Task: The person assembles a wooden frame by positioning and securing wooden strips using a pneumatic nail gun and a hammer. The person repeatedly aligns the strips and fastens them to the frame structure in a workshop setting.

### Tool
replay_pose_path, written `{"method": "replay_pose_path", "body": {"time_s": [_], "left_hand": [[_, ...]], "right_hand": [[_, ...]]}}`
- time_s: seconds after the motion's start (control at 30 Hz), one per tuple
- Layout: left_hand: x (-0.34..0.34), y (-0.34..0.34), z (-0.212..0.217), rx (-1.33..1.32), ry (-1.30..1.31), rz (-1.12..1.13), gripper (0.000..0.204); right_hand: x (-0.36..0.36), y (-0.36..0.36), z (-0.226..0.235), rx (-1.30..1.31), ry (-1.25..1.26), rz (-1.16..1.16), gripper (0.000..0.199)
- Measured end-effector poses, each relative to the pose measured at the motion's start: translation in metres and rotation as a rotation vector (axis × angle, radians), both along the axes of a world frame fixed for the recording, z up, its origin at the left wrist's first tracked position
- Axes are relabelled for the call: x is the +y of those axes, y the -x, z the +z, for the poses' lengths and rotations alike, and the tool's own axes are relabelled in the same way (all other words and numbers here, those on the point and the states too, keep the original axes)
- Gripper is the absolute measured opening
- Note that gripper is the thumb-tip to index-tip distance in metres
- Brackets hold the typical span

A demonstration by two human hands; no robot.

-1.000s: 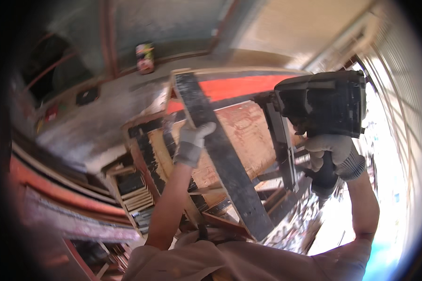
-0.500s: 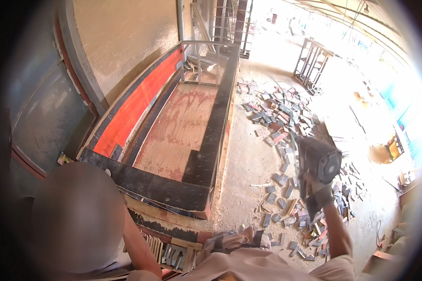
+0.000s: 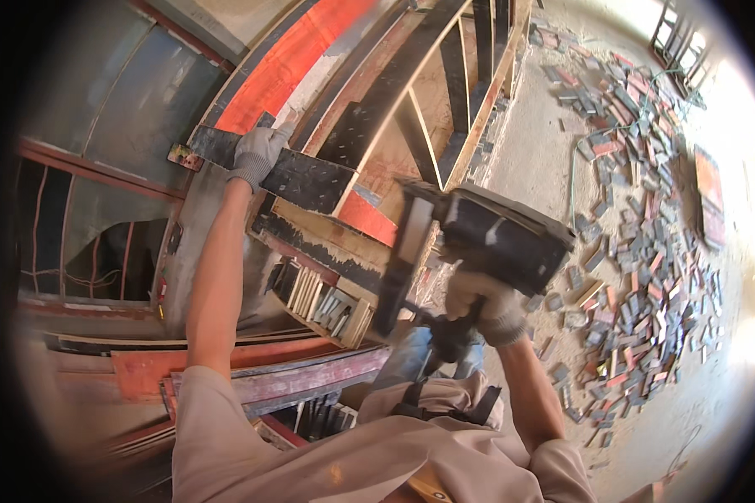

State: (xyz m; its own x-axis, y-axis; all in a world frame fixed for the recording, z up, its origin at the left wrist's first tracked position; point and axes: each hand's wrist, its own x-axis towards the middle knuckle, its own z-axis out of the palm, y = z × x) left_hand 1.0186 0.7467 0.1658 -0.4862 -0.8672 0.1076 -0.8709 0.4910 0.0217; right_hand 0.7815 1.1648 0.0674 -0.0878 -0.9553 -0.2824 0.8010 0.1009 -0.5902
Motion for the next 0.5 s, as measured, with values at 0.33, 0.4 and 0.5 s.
{"method": "replay_pose_path", "body": {"time_s": [0.33, 0.4, 0.5], "left_hand": [[-0.012, -0.002, -0.007, 0.023, 0.023, -0.058, 0.078], [-0.011, -0.003, -0.006, 0.026, 0.009, -0.083, 0.073], [-0.01, -0.001, -0.004, 0.021, 0.026, -0.1, 0.073]], "right_hand": [[-0.008, -0.063, -0.002, -0.167, -0.033, 0.106, 0.029], [-0.009, -0.071, 0.0, -0.151, -0.036, 0.069, 0.029], [-0.01, -0.079, 0.002, -0.161, -0.038, 0.035, 0.036]]}}
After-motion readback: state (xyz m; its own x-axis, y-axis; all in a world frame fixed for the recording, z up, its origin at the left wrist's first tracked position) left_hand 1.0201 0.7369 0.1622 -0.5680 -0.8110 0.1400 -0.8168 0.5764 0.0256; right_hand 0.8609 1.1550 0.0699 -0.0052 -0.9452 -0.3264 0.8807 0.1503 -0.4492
